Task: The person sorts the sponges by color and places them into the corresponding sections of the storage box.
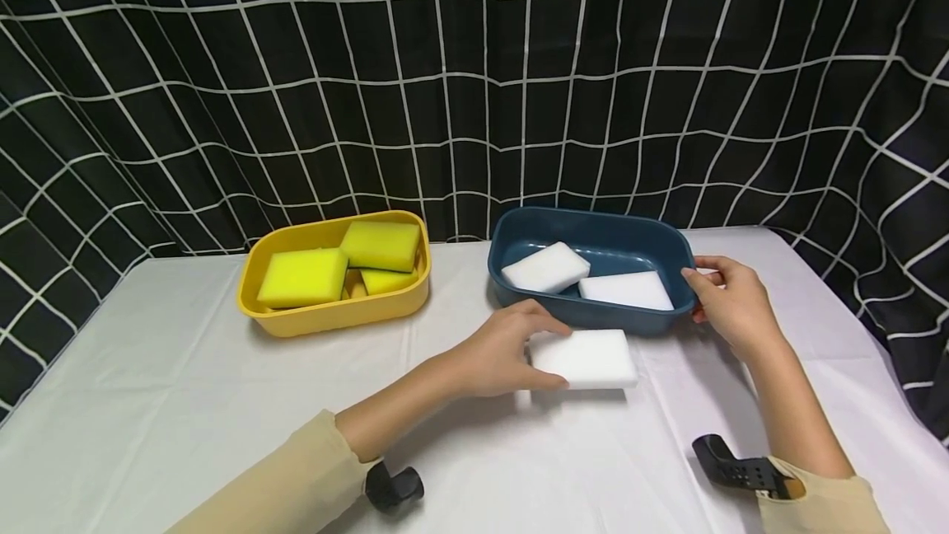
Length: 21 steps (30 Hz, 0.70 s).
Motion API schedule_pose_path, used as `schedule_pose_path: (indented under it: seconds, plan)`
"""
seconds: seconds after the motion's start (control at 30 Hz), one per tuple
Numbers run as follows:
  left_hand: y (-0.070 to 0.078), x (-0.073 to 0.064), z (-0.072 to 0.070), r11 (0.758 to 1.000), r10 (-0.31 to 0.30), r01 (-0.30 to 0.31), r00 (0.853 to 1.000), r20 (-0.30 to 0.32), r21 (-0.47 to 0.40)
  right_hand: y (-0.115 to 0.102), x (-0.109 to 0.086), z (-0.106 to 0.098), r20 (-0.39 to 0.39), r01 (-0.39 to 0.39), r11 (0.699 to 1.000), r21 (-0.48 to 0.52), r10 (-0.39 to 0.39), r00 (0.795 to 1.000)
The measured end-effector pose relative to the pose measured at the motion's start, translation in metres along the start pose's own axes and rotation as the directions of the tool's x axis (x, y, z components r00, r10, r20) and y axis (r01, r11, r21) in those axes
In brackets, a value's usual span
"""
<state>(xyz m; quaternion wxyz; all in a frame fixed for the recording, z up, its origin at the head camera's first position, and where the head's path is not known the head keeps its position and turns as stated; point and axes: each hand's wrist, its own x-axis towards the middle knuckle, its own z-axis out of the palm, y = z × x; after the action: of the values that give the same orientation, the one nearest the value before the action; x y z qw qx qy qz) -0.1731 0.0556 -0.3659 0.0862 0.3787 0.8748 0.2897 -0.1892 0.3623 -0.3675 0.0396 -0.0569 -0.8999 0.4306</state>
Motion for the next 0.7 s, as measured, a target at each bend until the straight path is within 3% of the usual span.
schedule_pose_path:
  seconds: [0.47, 0.7]
  plan:
    - [0.016, 0.006, -0.017, 0.999, 0.034, -0.034, 0.999, 0.004, 0.043, 0.000, -0.001, 0.000, 0.002, 0.003, 1.000, -0.011, -0.003, 1.000]
    - [0.018, 0.012, -0.026, 1.000, 0.019, -0.018, 1.000, -0.023, 0.011, 0.001, 0.000, 0.000, 0.010, 0.016, 1.000, 0.011, -0.016, 1.000]
